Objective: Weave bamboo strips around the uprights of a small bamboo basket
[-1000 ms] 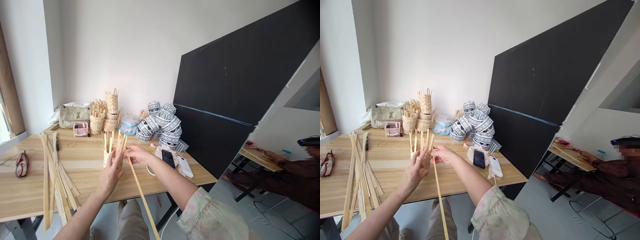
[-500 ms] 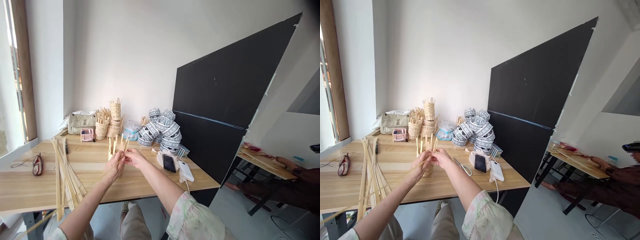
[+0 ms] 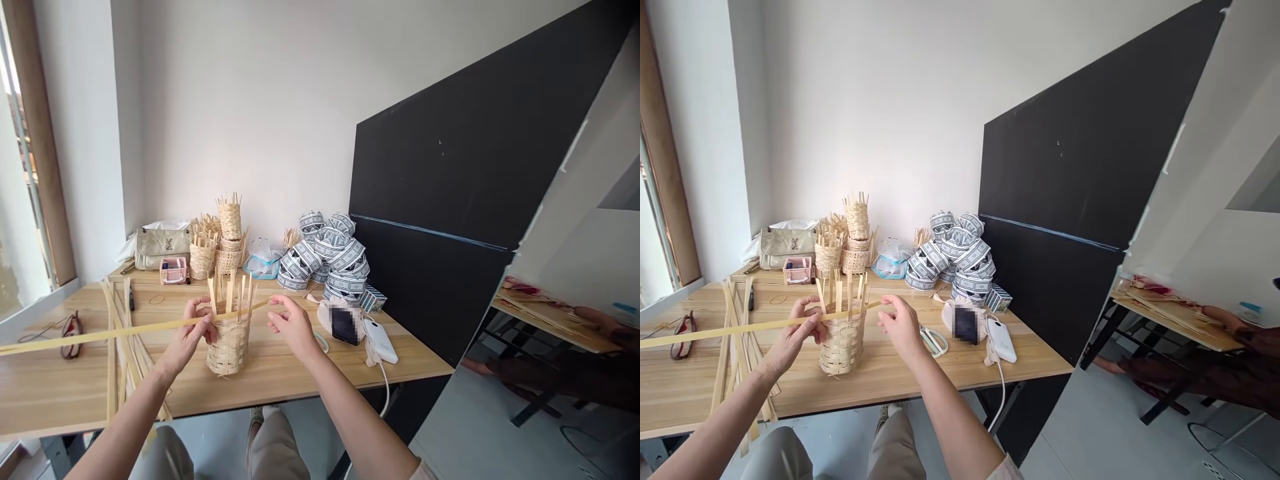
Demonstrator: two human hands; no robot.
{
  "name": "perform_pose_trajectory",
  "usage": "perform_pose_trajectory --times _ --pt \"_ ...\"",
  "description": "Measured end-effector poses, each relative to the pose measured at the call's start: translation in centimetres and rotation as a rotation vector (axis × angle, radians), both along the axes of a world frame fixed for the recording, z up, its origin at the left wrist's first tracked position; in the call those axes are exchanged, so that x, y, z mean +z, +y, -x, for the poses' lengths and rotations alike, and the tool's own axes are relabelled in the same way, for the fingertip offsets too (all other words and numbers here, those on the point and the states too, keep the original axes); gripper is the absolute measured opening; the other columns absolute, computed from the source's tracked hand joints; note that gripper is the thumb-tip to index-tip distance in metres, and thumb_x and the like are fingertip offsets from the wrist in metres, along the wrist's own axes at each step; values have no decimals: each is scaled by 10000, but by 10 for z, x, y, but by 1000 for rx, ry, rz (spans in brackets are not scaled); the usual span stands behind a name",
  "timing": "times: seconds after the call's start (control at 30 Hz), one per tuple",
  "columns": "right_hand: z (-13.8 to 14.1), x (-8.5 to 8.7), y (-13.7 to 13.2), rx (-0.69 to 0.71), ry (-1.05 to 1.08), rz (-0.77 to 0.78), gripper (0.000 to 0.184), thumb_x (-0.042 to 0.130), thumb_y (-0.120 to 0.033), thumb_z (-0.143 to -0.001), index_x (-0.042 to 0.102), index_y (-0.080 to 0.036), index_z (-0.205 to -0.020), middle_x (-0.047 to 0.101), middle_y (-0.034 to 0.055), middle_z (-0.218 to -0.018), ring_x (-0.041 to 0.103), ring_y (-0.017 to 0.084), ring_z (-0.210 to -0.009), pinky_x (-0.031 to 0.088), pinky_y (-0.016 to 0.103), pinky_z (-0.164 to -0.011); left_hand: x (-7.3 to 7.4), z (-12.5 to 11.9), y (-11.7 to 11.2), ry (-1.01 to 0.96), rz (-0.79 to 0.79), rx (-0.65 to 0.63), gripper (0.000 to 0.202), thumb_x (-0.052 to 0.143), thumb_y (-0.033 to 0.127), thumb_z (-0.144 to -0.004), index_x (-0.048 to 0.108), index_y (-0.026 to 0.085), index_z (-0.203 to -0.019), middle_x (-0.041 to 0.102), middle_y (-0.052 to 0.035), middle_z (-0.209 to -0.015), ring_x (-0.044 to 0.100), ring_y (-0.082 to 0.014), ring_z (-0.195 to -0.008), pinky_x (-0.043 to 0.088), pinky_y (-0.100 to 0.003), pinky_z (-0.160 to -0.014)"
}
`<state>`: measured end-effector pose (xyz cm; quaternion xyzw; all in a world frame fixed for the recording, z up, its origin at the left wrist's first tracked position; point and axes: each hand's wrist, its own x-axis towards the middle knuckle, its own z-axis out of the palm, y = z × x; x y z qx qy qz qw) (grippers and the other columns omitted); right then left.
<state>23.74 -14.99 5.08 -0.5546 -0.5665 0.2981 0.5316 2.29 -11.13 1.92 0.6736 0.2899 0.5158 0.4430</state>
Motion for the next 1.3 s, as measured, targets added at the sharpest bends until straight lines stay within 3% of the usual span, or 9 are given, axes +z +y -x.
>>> perform_pose_trajectory --times 0.17,0.23,0.37,0.43,0.57,0.73,0.87,1.13,1.3 --pt "7 -5 -6 164 67 -128 549 526 -149 -696 410 -266 -1219 494 66 -1274 622 70 -608 510 186 -497 -7 -1 7 58 70 -91 388 441 426 -851 423 132 -1103 569 7 -576 531 -165 -566 418 -301 -585" --pt "4 -9 -5 170 121 -147 600 531 -145 -697 368 -287 -1256 482 72 -1293 616 63 -586 513 186 -486 -11 -3 12 34 114 -120 374 444 422 -855 447 134 -1093 574 2 -572 528 -165 -571 411 -300 -591" --pt "-5 -15 -3 12 233 -244 401 539 -192 -732 471 -250 -1122 546 48 -1153 597 52 -543 496 175 -454 -14 -6 18 -111 227 -139 311 493 401 -833 495 162 -1032 601 -9 -624 512 -148 -538 389 -284 -564" --pt "-7 -16 -3 22 255 -218 331 533 -201 -740 501 -236 -1067 556 44 -1119 591 50 -522 495 179 -445 -13 -9 21 -175 262 -146 276 519 383 -816 521 172 -993 618 -21 -703 498 -130 -501 372 -275 -533" --pt "-7 -17 -1 135 227 -169 376 503 -182 -755 487 -251 -1124 553 59 -1162 594 52 -514 502 192 -447 -11 -16 24 -200 292 -193 220 526 350 -816 553 177 -949 618 -20 -741 488 -111 -471 359 -261 -505" --pt "-17 -23 3 -33 120 -285 188 478 -160 -776 582 -212 -924 577 15 -922 542 47 -493 468 176 -436 -9 -18 30 -283 294 -210 178 568 327 -788 603 191 -897 584 -11 -925 488 -72 -429 367 -247 -461" --pt "-22 -29 4 30 66 -249 200 481 -148 -773 602 -204 -922 576 36 -979 583 70 -541 464 179 -425 -11 -14 34 -302 310 -229 180 577 321 -783 621 202 -911 574 4 -902 490 -61 -420 366 -232 -454" --pt "-23 -29 5 85 -126 -277 161 487 -102 -778 617 -184 -732 567 -10 -712 549 78 -502 462 185 -454 -10 -17 33 -299 304 -271 187 587 327 -778 634 210 -916 570 8 -850 491 -58 -424 369 -226 -462" --pt "-29 -22 -7 35 -249 -328 186 481 -83 -795 629 -197 -801 610 31 -859 558 88 -535 493 224 -524 -7 -19 27 -261 298 -263 186 570 339 -794 627 207 -912 551 -5 -900 497 -63 -438 375 -239 -472"
